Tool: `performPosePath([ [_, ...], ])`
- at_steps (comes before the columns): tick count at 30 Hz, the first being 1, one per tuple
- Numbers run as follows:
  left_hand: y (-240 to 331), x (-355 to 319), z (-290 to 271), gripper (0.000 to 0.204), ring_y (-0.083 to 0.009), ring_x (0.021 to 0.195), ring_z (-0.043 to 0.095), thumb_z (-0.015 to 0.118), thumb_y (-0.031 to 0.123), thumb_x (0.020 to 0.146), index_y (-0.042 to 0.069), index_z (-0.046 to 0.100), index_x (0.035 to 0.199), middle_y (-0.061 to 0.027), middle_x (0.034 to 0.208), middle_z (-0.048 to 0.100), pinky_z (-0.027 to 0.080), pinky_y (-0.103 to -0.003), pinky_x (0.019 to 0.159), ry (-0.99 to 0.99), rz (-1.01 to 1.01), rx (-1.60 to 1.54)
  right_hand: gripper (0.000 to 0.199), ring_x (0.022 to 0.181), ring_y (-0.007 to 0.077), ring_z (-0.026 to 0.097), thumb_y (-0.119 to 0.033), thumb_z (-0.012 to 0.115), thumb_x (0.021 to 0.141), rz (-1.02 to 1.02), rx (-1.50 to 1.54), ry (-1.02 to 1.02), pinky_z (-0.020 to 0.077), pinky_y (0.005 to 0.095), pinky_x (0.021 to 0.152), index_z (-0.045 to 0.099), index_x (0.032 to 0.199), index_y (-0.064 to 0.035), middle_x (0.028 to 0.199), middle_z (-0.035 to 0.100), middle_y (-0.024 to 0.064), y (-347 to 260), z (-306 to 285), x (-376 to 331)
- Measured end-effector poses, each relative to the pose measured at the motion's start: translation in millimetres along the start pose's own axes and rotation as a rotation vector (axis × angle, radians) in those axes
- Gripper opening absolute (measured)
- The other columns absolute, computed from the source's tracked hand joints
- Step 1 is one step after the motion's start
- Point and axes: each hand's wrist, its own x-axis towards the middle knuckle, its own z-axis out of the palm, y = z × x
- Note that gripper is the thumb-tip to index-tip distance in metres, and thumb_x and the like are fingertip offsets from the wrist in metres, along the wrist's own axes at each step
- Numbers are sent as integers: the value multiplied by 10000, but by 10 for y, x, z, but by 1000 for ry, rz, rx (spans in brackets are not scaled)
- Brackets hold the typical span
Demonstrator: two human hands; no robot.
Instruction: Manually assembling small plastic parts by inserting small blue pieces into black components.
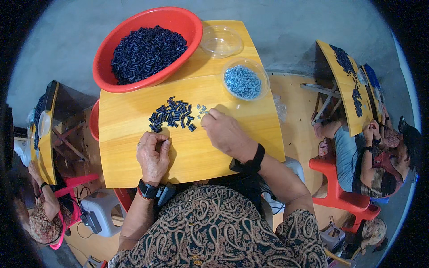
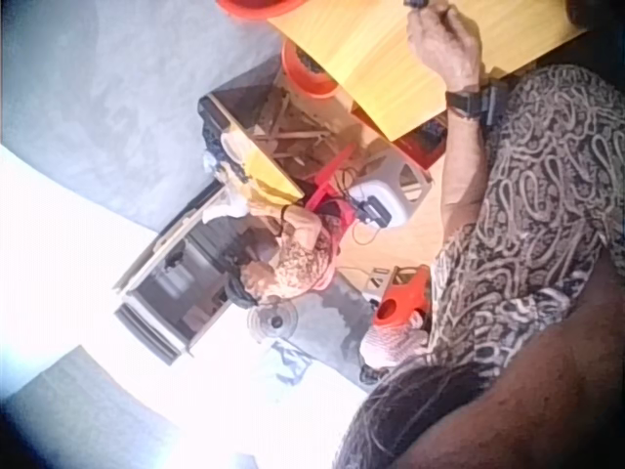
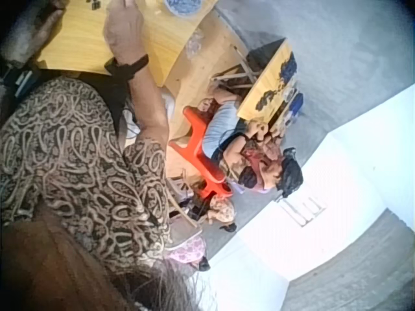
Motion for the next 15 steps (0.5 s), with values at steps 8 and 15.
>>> performPosePath([
  [8, -15, 3, 8, 112, -292, 711, 611, 736, 23, 768, 23, 632, 811, -120, 797, 606, 480, -373, 653, 5, 8, -8, 74, 831, 386, 591, -11, 598, 827, -130, 207, 147, 500, 441, 747, 597, 893, 22, 892, 585, 179, -80, 167, 129],
  [15, -9, -1, 5, 106, -290, 719, 618, 736, 29, 769, 24, 642, 815, -117, 797, 613, 485, -374, 658, 3, 6, -3, 220, 952, 370, 602, -27, 658, 818, 84, 183, 192, 494, 418, 831, 639, 1029, 28, 999, 592, 187, 56, -59, 229],
])
